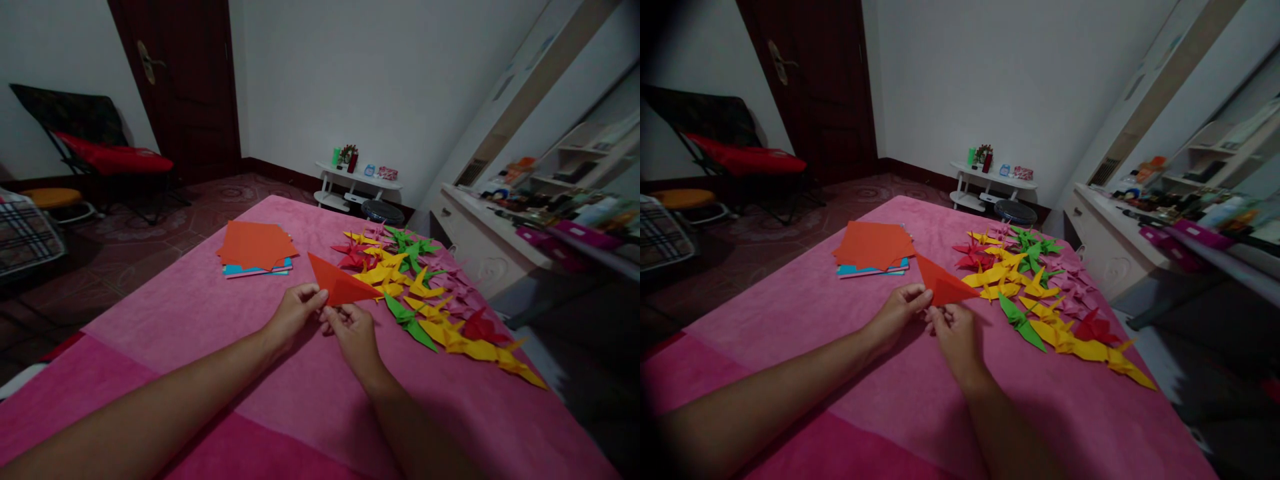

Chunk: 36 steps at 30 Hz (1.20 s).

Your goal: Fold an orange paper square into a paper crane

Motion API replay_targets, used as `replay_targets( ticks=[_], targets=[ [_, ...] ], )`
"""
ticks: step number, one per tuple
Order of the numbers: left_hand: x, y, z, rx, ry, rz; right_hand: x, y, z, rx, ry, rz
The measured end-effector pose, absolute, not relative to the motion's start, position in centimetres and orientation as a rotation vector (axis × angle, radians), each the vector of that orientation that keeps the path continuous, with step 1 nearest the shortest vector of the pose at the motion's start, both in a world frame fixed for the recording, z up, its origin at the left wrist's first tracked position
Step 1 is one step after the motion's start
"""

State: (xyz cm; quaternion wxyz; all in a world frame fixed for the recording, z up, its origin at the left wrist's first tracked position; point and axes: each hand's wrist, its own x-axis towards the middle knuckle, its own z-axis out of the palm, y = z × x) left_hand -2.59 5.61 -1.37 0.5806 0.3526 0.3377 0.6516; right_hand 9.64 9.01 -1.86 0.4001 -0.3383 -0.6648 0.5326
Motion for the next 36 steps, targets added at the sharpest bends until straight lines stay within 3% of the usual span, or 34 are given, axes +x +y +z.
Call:
replay_targets(
  ticks=[19, 36],
  targets=[
    [-5.5, 7.0, -2.8, 1.115, 0.966, 1.354, 10.4, 9.2, 0.5, -0.797, -1.425, 1.734],
    [-5.3, 6.9, -2.4, 1.220, 0.958, 1.252, 10.3, 9.1, 0.3, -0.812, -1.465, 1.712]
  ],
)
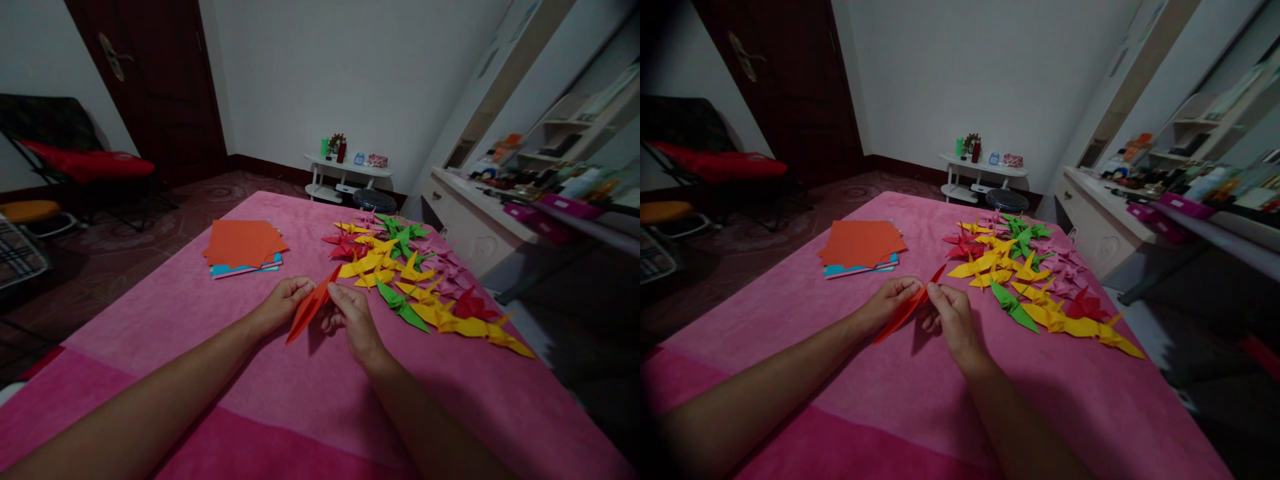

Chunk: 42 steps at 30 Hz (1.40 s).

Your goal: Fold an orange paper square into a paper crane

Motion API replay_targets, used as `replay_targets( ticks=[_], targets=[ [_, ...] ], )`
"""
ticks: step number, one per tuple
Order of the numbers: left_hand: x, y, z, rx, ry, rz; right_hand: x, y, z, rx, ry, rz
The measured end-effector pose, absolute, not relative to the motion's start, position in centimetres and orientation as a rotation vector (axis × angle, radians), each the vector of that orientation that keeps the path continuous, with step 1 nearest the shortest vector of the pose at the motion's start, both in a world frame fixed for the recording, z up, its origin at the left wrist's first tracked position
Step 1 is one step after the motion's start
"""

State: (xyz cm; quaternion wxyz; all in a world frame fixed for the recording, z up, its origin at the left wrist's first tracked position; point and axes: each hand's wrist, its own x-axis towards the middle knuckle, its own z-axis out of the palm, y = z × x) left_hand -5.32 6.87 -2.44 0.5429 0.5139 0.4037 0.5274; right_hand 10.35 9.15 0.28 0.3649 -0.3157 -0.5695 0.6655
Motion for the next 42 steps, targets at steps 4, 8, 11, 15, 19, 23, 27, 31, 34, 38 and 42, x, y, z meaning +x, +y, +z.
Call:
replay_targets(
  ticks=[4, 8, 11, 15, 19, 23, 27, 31, 34, 38, 42],
  targets=[
    [-5.3, 6.9, -2.5, 1.191, 0.951, 1.264, 10.3, 9.2, -0.1, -0.791, -1.466, 1.717],
    [-5.3, 6.9, -2.4, 1.191, 0.967, 1.272, 10.2, 8.9, 0.3, -0.791, -1.435, 1.703],
    [-5.4, 7.0, -2.5, 1.228, 1.044, 1.298, 10.1, 8.8, 0.6, -0.834, -1.429, 1.652],
    [-5.2, 7.0, -2.7, 1.395, 1.225, 1.329, 9.8, 9.0, 0.1, -0.902, -1.496, 1.445],
    [-4.9, 6.8, -2.8, 1.540, 1.419, 1.335, 9.2, 8.9, -0.7, -0.983, -1.562, 1.323],
    [-4.7, 6.7, -2.8, 1.627, 1.504, 1.310, 8.9, 8.7, -1.1, -1.005, -1.547, 1.285],
    [-4.6, 6.6, -2.7, 1.734, 1.504, 1.254, 9.4, 9.4, -1.4, -1.051, -1.534, 1.283],
    [-4.7, 6.1, -2.4, 1.848, 1.532, 1.263, 10.3, 10.7, -1.6, -1.034, -1.625, 1.287],
    [-4.8, 5.4, -1.6, 2.080, 1.496, 1.282, 11.0, 11.3, -1.4, -1.008, -1.715, 1.250],
    [-4.6, 4.2, 0.2, 2.497, 1.375, 1.129, 11.7, 11.5, -0.7, -1.063, -1.872, 1.080],
    [-4.0, 3.6, 1.0, 2.722, 1.445, 0.992, 11.9, 11.4, -0.2, -1.135, -2.006, 0.883]
  ],
)
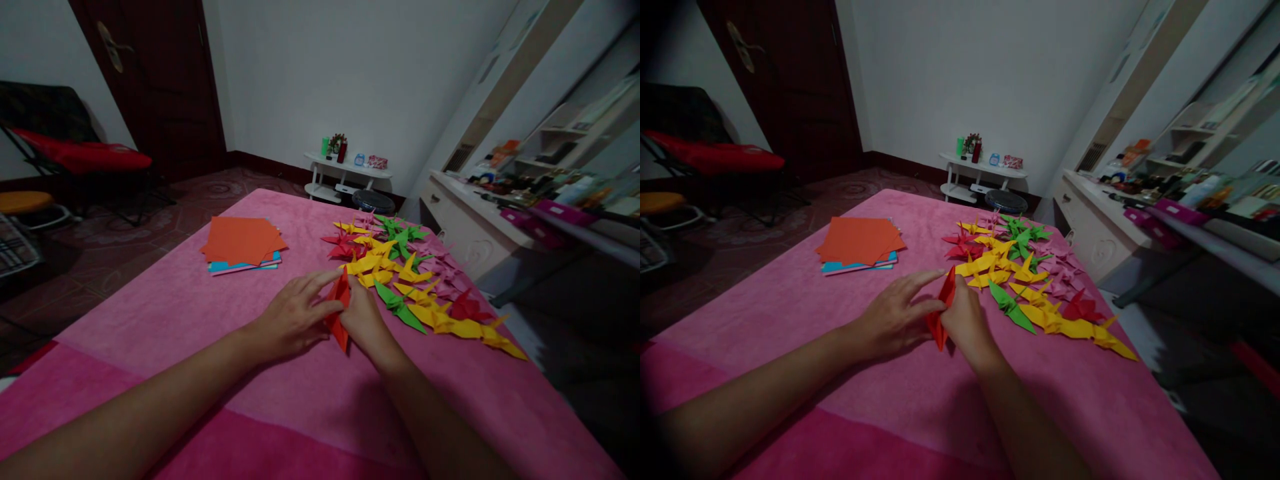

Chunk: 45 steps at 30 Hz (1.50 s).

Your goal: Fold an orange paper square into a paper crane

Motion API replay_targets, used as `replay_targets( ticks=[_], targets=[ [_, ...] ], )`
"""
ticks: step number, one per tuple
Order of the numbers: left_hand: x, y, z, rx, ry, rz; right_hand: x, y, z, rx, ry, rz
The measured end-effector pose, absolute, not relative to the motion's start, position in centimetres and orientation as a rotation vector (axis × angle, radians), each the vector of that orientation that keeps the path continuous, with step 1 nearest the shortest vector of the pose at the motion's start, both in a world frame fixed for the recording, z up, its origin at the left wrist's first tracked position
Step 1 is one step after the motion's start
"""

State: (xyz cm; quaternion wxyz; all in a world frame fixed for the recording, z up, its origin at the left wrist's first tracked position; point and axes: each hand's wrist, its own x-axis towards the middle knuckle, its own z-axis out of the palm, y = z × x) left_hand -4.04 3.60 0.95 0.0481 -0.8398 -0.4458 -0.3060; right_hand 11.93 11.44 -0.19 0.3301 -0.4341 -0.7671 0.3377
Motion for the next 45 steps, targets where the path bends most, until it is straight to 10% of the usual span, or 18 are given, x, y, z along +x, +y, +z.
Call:
replay_targets(
  ticks=[23, 38, 45],
  targets=[
    [-3.7, 3.7, 0.3, -2.446, -1.727, -0.341, 11.6, 10.9, -0.9, -1.083, -2.054, 0.846],
    [-3.1, 4.2, 0.6, -2.514, -1.695, -0.326, 11.8, 10.4, 0.6, -1.307, -2.460, 0.270],
    [-4.4, 4.9, -0.3, -2.653, -1.682, -0.767, 12.2, 11.6, 0.9, -1.082, -2.182, 0.860]
  ],
)
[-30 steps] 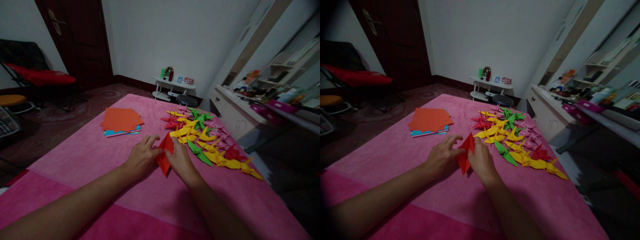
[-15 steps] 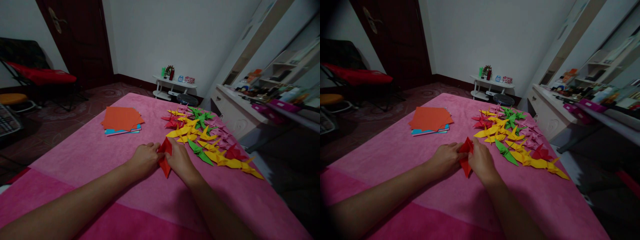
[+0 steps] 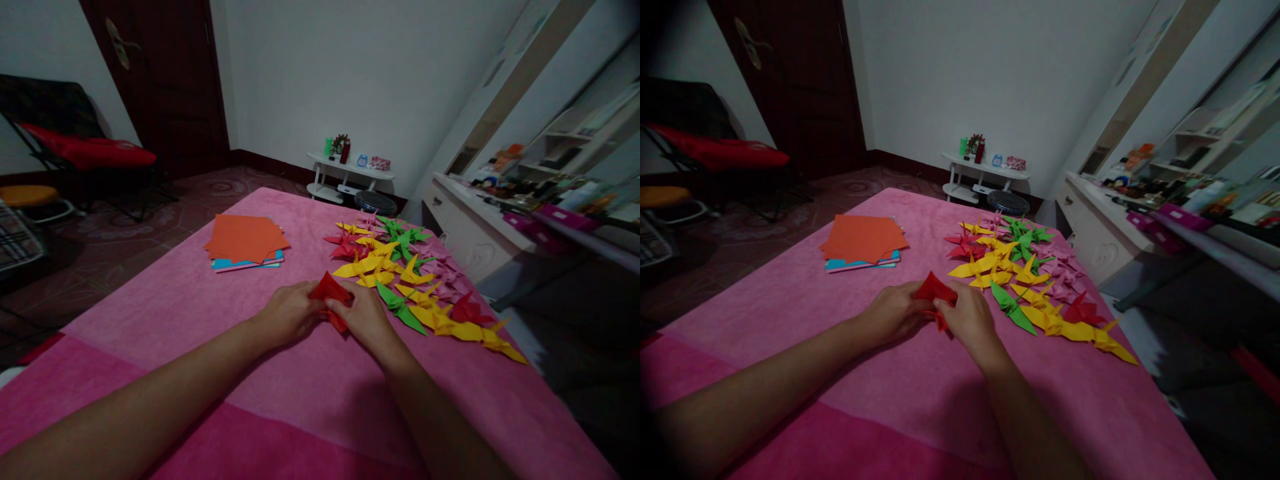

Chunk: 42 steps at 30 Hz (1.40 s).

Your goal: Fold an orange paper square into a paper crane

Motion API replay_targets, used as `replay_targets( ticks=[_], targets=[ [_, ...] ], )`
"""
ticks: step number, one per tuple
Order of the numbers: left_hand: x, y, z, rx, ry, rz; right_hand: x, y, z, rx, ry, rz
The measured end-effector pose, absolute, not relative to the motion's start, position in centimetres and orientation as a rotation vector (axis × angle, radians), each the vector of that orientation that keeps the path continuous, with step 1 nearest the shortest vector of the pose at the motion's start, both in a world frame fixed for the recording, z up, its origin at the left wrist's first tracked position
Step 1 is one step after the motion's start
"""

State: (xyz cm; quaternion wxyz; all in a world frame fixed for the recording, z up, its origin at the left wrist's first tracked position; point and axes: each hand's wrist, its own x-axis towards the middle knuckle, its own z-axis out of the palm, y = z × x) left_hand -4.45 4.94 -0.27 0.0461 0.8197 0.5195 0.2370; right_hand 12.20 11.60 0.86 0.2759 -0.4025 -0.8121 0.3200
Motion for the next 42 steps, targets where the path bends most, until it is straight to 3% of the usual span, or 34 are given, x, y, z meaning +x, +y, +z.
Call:
replay_targets(
  ticks=[3, 6, 17, 26, 36, 42],
  targets=[
    [-5.3, 5.4, -0.7, 2.296, 1.484, 0.952, 12.6, 12.2, 1.5, -0.938, -1.845, 1.291],
    [-5.8, 5.8, -0.9, 2.074, 1.444, 1.085, 13.2, 12.5, 2.5, -0.780, -1.802, 1.417],
    [-5.9, 5.9, -1.2, 1.931, 1.267, 1.078, 13.1, 12.3, 1.4, -0.718, -2.264, 1.010],
    [-5.1, 5.8, -1.2, 1.947, 1.378, 1.275, 12.4, 12.3, -0.6, -0.860, -2.151, 0.866],
    [-4.6, 5.7, -1.5, 1.689, 1.439, 1.365, 12.0, 11.9, -1.1, -0.881, -2.000, 1.044],
    [-4.7, 5.9, -2.1, 1.626, 1.356, 1.383, 11.9, 11.6, -0.9, -0.811, -1.921, 0.979]
  ],
)
